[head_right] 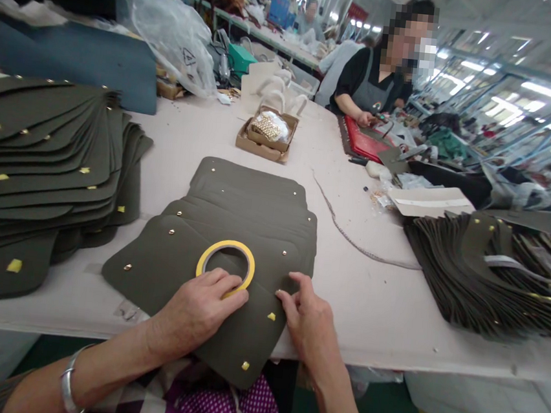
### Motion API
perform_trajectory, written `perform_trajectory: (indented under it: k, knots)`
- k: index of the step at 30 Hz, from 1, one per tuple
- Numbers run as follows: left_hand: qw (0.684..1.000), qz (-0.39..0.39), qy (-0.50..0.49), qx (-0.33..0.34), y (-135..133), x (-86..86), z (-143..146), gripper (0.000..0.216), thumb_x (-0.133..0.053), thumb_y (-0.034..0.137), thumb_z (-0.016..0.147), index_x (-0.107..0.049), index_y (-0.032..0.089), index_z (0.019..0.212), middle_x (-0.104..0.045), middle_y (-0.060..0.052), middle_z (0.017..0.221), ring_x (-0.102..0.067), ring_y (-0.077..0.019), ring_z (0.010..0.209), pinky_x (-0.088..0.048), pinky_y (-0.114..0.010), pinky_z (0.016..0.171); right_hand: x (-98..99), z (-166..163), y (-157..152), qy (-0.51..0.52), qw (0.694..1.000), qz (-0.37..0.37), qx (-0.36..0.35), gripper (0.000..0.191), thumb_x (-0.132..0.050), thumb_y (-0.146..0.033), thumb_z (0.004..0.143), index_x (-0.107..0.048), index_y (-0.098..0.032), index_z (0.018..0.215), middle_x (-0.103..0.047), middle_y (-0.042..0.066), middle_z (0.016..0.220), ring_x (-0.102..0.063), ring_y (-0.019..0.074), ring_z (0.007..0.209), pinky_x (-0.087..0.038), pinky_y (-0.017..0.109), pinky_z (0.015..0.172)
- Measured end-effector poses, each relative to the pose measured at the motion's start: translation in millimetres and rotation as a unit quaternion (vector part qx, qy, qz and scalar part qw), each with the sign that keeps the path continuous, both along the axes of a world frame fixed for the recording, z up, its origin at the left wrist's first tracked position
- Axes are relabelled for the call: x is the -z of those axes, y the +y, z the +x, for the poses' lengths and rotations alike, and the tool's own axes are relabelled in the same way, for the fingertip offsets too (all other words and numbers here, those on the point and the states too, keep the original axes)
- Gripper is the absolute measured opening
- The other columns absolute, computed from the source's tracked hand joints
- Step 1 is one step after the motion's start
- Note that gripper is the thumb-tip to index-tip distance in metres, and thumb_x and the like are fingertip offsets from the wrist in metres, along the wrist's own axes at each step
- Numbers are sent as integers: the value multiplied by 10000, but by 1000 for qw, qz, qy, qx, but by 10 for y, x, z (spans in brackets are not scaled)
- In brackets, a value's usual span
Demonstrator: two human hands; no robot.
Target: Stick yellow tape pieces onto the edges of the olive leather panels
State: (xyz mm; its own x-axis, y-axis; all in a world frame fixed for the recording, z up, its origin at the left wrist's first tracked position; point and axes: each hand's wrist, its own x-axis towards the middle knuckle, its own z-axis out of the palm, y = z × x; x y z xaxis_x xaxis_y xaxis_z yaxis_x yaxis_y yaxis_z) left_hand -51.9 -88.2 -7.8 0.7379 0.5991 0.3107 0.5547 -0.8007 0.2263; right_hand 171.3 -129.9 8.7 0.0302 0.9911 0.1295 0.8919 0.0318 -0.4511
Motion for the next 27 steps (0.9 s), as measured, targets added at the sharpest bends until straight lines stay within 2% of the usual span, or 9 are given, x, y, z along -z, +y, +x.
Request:
perform_trajectory:
  k: [3,5,7,9,14,21,25,27]
  knots:
    - [1000,-2,-2,6,-2,0,-4,139,-417,236,947,-545,189,922,-547,-51,913,-473,-217,829,-467,-350,722,-18,74,-70,-53,993,60,-82,129,-486,-212,932,-598,-184,991,-672,43,851,-653,165,774,-532,288,717]
    - [1000,-6,-1,8,-7,-1,-10,144,-408,236,950,-539,189,911,-543,-49,910,-470,-217,823,-468,-352,717,-33,101,-96,-109,978,90,-156,181,-444,-165,940,-614,-177,1000,-662,83,943,-635,187,878,-530,330,798]
    - [1000,-10,-1,7,-13,-5,-16,146,-404,232,951,-533,188,901,-541,-48,909,-470,-216,820,-469,-352,712,-43,97,-92,-149,962,101,-205,224,-430,-137,933,-614,-165,1058,-659,108,979,-625,204,899,-537,358,809]
    - [1000,-15,-2,9,-16,-12,-20,140,-408,228,949,-533,186,904,-541,-48,911,-471,-215,823,-469,-350,715,-45,69,-58,-163,957,97,-220,241,-426,-115,922,-615,-156,1066,-659,117,980,-625,210,889,-545,366,793]
    - [1000,-21,-3,10,-10,-17,-13,131,-421,222,941,-543,189,905,-552,-51,916,-478,-218,833,-473,-349,722,-12,-17,59,-128,981,40,-139,189,-466,-125,907,-649,-168,929,-667,72,860,-643,187,784,-546,330,732]
    - [998,-4,-57,-10,5,3,-24,166,-419,187,931,-584,183,951,-597,-64,920,-524,-208,816,-486,-340,717,62,-112,-27,-5,999,34,16,171,-531,-227,875,-696,-199,838,-698,39,789,-666,180,720,-531,299,670]
    - [990,-5,-143,-16,13,-18,-45,223,-388,147,938,-602,174,997,-640,-77,956,-586,-194,843,-512,-332,742,-59,-143,-148,42,999,-16,-5,194,-512,-216,892,-702,-218,855,-707,30,815,-671,174,745,-534,287,666]
    - [981,-20,-191,-7,8,-50,-52,212,-406,148,941,-607,172,1004,-660,-69,956,-617,-174,848,-528,-306,748,-148,-177,-184,58,998,11,-7,172,-525,-227,894,-697,-214,900,-711,38,843,-672,177,758,-537,286,667]
